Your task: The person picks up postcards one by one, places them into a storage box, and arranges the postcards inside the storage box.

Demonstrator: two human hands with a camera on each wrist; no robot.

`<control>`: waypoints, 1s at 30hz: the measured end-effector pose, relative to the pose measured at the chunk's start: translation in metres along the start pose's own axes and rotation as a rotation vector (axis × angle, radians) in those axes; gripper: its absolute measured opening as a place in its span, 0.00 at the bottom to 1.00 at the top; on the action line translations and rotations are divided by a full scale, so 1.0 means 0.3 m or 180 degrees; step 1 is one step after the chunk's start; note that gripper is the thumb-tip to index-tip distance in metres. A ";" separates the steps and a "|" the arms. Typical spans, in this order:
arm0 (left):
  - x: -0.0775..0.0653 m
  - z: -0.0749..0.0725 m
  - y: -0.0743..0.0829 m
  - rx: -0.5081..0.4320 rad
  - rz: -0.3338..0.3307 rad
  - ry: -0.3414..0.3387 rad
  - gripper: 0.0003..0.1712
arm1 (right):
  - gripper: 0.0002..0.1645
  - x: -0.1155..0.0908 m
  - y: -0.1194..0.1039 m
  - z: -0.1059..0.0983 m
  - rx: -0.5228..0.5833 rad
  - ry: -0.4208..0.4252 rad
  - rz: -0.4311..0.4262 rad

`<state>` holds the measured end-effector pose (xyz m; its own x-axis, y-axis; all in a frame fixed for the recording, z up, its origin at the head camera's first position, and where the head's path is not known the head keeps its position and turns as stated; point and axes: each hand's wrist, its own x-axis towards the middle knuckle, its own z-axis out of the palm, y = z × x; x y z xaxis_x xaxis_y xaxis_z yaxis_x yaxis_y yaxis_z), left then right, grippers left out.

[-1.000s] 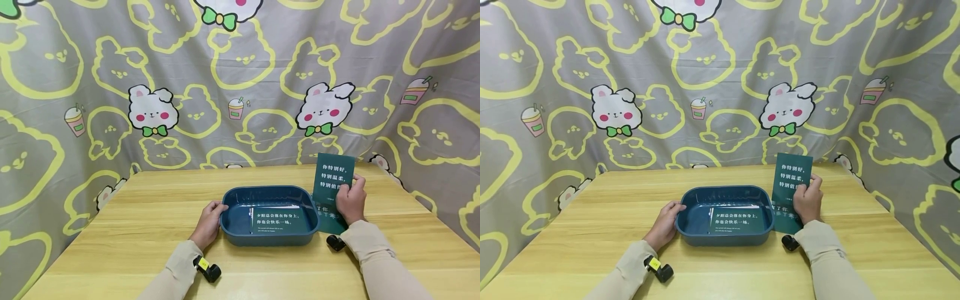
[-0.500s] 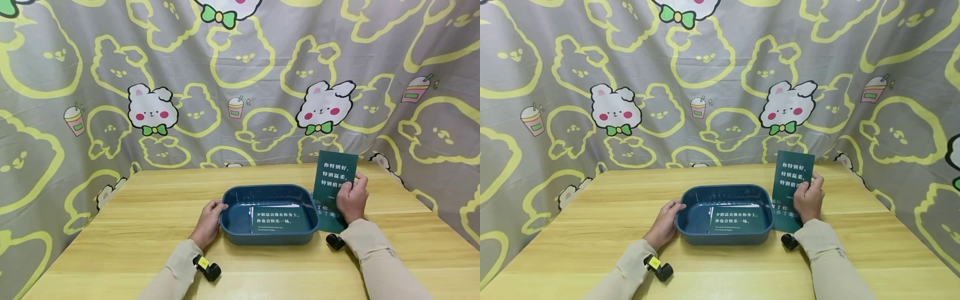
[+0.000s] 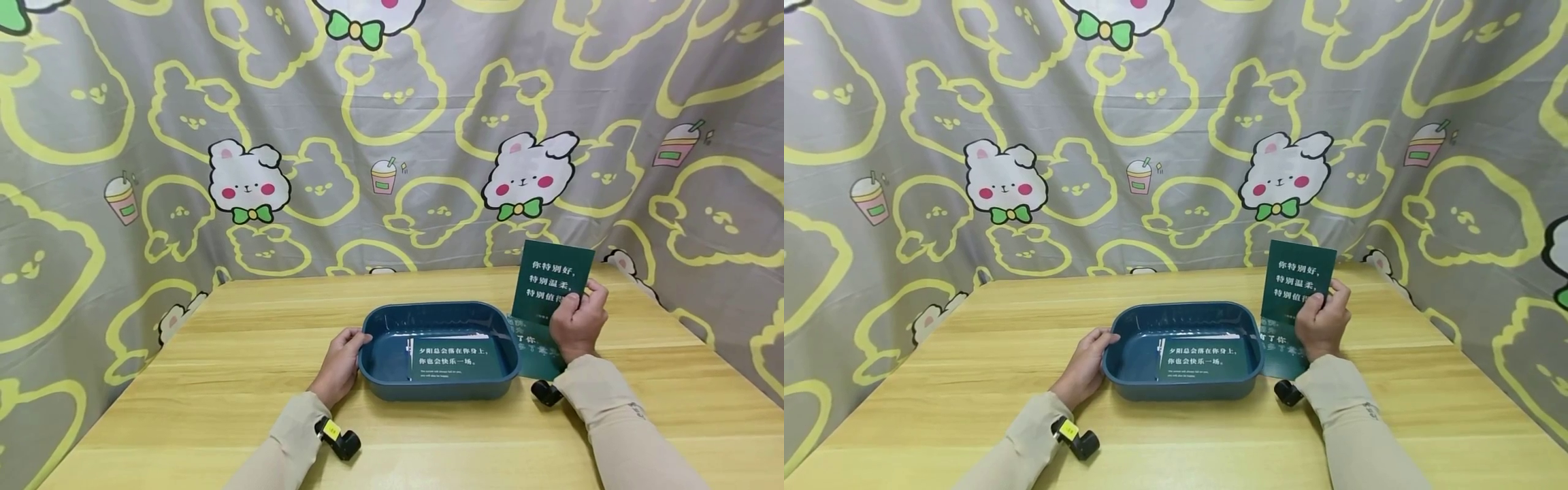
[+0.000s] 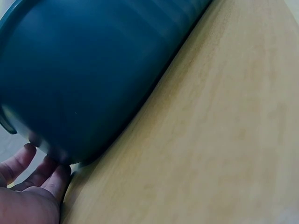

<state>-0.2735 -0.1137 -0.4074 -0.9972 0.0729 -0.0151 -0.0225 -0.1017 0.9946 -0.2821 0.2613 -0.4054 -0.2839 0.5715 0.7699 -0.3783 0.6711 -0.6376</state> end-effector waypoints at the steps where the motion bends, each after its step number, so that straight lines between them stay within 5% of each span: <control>1: -0.001 0.000 0.000 0.0000 0.0000 -0.0002 0.14 | 0.21 0.001 -0.003 0.001 0.0014 0.0006 -0.0036; 30: 0.003 -0.001 -0.003 -0.0033 0.0020 -0.0021 0.15 | 0.19 -0.001 -0.129 0.043 0.0707 -0.0082 -0.0828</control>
<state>-0.2742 -0.1140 -0.4083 -0.9969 0.0787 -0.0081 -0.0169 -0.1125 0.9935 -0.2787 0.2291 -0.3805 -0.1738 0.3807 0.9082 -0.6228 0.6719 -0.4008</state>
